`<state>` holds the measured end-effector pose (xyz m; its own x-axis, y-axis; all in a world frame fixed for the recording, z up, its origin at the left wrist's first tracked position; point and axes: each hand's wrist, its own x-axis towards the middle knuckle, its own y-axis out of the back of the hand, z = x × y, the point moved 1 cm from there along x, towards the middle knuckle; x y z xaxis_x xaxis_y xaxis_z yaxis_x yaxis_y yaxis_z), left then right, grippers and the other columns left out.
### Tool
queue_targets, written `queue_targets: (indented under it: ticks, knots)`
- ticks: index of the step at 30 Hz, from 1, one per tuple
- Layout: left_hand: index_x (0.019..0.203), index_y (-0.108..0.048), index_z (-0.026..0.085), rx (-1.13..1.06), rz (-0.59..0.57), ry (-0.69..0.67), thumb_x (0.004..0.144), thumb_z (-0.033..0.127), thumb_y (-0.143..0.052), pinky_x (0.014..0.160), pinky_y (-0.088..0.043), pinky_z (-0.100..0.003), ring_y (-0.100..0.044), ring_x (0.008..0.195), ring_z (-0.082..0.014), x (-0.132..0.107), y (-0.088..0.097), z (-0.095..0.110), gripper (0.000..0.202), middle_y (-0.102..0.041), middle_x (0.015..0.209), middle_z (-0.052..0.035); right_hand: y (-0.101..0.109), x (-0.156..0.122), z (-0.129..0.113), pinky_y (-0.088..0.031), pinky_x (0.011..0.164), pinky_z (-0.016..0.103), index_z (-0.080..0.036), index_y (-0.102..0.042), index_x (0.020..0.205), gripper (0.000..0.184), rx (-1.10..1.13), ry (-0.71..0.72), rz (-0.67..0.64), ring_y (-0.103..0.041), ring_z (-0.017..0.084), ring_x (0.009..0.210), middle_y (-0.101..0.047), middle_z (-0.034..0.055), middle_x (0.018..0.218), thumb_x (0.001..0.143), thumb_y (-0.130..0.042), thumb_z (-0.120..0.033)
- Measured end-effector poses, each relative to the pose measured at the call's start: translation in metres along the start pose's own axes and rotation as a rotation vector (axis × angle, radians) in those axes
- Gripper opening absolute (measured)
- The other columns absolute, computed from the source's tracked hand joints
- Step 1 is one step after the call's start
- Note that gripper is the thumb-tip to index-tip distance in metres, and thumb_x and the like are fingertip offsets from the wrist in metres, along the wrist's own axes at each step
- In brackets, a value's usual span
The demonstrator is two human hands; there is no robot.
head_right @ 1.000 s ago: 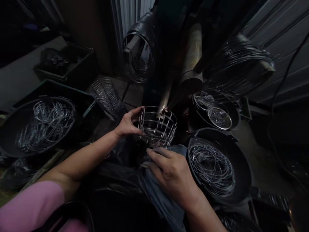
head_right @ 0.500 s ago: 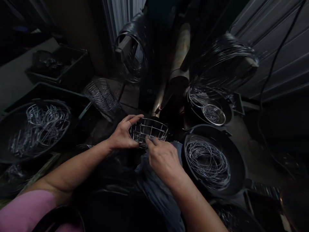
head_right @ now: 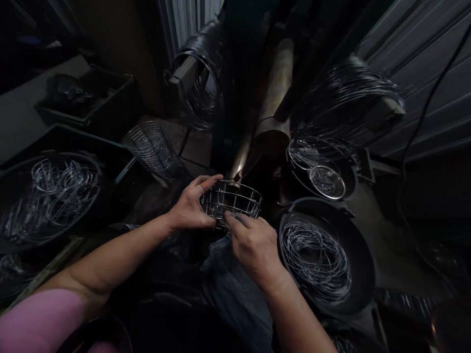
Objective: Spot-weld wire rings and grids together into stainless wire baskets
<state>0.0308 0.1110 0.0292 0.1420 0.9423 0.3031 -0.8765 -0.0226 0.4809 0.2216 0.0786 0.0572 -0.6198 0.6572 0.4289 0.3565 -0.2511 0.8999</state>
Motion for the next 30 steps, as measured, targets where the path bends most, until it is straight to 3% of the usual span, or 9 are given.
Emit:
queue_targets:
  ticks: [7, 14, 22, 30]
  knots:
    - [0.134, -0.051, 0.015, -0.034, -0.006, 0.056, 0.044, 0.024, -0.076, 0.102, -0.046, -0.042, -0.055, 0.113, -0.0292, 0.009, 0.0, -0.002, 0.094, -0.053, 0.123, -0.0116, -0.003, 0.008, 0.01, -0.044, 0.06, 0.029, -0.014, -0.072, 0.104, 0.028, -0.008, 0.006, 0.06, -0.062, 0.015, 0.063, -0.073, 0.0056, 0.085, 0.092, -0.047, -0.012]
    - [0.133, -0.053, 0.018, -0.092, 0.023, 0.073, 0.043, 0.022, -0.077, 0.101, -0.047, -0.04, -0.057, 0.11, -0.0277, 0.03, -0.001, -0.005, 0.092, -0.054, 0.122, -0.0096, -0.004, 0.022, 0.026, -0.047, 0.063, 0.028, -0.019, -0.074, 0.107, 0.029, -0.044, -0.031, 0.03, -0.065, 0.016, 0.068, -0.074, 0.0049, 0.087, 0.092, -0.049, -0.016]
    - [0.132, -0.055, 0.017, -0.127, 0.004, 0.145, 0.04, 0.02, -0.078, 0.097, -0.049, -0.037, -0.058, 0.104, -0.0247, 0.04, -0.003, -0.009, 0.094, -0.055, 0.12, -0.0081, -0.003, 0.03, 0.03, -0.047, 0.061, 0.027, -0.018, -0.075, 0.104, 0.027, -0.041, -0.04, 0.086, -0.064, 0.016, 0.066, -0.073, 0.0063, 0.086, 0.091, -0.051, -0.017]
    - [0.132, -0.056, 0.019, -0.108, 0.03, 0.109, 0.04, 0.021, -0.079, 0.097, -0.049, -0.037, -0.058, 0.103, -0.0245, 0.047, -0.003, -0.013, 0.094, -0.055, 0.117, -0.0068, -0.006, 0.035, 0.035, -0.048, 0.063, 0.027, -0.021, -0.075, 0.103, 0.028, -0.022, -0.095, 0.064, -0.065, 0.017, 0.068, -0.073, 0.006, 0.086, 0.09, -0.05, -0.019]
